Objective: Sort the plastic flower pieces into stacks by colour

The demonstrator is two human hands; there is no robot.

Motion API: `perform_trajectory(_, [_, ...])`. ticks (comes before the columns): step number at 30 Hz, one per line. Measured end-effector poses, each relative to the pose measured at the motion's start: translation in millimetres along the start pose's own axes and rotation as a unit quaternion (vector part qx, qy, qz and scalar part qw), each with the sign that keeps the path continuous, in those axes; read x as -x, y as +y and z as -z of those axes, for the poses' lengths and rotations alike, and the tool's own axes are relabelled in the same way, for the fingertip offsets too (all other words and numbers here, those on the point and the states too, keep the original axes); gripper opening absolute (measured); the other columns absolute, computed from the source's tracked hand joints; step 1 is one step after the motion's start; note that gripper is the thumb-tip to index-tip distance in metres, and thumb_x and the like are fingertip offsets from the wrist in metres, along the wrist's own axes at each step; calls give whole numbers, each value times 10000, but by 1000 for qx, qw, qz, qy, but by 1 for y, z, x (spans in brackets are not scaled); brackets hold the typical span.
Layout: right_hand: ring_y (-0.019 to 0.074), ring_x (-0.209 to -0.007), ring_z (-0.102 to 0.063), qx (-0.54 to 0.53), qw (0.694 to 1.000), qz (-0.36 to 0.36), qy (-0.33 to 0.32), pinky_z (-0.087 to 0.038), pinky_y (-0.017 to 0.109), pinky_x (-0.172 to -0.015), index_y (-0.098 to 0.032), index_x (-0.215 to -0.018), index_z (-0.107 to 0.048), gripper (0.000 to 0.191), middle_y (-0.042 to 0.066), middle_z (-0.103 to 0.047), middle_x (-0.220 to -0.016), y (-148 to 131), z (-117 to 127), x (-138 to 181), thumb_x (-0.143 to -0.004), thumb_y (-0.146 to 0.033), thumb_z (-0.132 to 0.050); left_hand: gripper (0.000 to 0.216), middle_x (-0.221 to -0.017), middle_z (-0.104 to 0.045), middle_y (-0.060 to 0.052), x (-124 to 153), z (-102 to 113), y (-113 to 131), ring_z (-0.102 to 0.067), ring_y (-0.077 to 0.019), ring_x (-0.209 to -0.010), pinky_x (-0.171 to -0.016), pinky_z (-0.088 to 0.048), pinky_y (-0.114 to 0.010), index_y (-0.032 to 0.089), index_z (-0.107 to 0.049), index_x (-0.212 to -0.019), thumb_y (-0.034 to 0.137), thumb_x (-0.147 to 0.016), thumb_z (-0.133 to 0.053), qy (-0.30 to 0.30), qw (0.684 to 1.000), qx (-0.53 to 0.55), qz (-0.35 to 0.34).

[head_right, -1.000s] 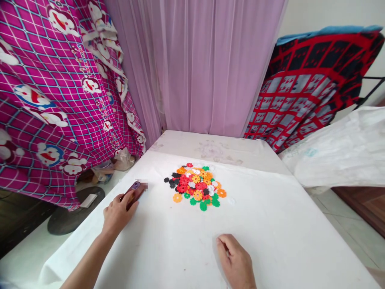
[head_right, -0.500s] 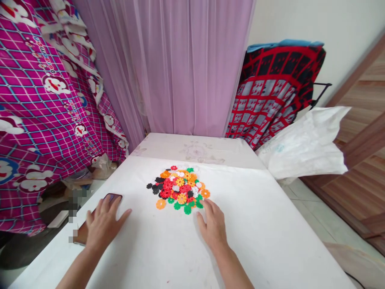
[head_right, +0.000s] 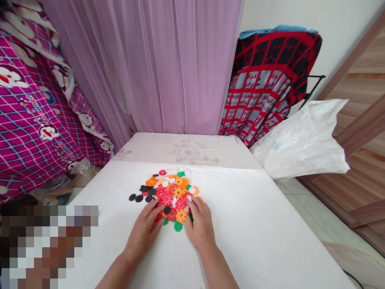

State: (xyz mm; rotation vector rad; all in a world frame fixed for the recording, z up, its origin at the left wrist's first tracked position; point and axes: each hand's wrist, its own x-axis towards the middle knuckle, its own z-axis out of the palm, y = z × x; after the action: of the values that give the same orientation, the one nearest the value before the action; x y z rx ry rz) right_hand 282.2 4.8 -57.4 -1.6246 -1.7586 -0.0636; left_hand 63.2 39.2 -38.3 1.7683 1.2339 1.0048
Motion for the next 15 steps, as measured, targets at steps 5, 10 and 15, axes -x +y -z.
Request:
perform_trajectory(5, [246, -1174, -560, -32, 998, -7, 52, -473, 461, -1007, -243, -1157, -664, 375, 83, -630, -1256, 2, -4, 2, -877, -161, -429, 207, -1273, -630, -93, 2, -2, 2, -486, -340, -1279, -1186, -226, -542, 297, -744, -959, 344, -768, -681, 38, 993, 95, 52])
perform_trajectory(10, [227, -1101, -560, -32, 998, 2, 62, -442, 423, -979, -243, -991, -702, 293, 52, -665, -1132, -16, 12, -3, -879, -174, -440, 204, -1304, -615, -96, 1, 0, 6, -480, -334, -1293, -1188, -228, -534, 290, -751, -955, 345, -767, -692, 3, 998, 62, 23])
perform_trajectory(15, [244, -1026, -541, 1, 1000, -7, 6, -415, 401, -895, -237, -1030, -693, 226, 63, -654, -1078, -30, 25, 1, -836, -294, -593, 422, -1497, -461, -63, 2, 2, 13, -261, -351, -1450, -1192, -24, -586, 334, -664, -1217, 413, -803, -669, -120, 986, -69, -93])
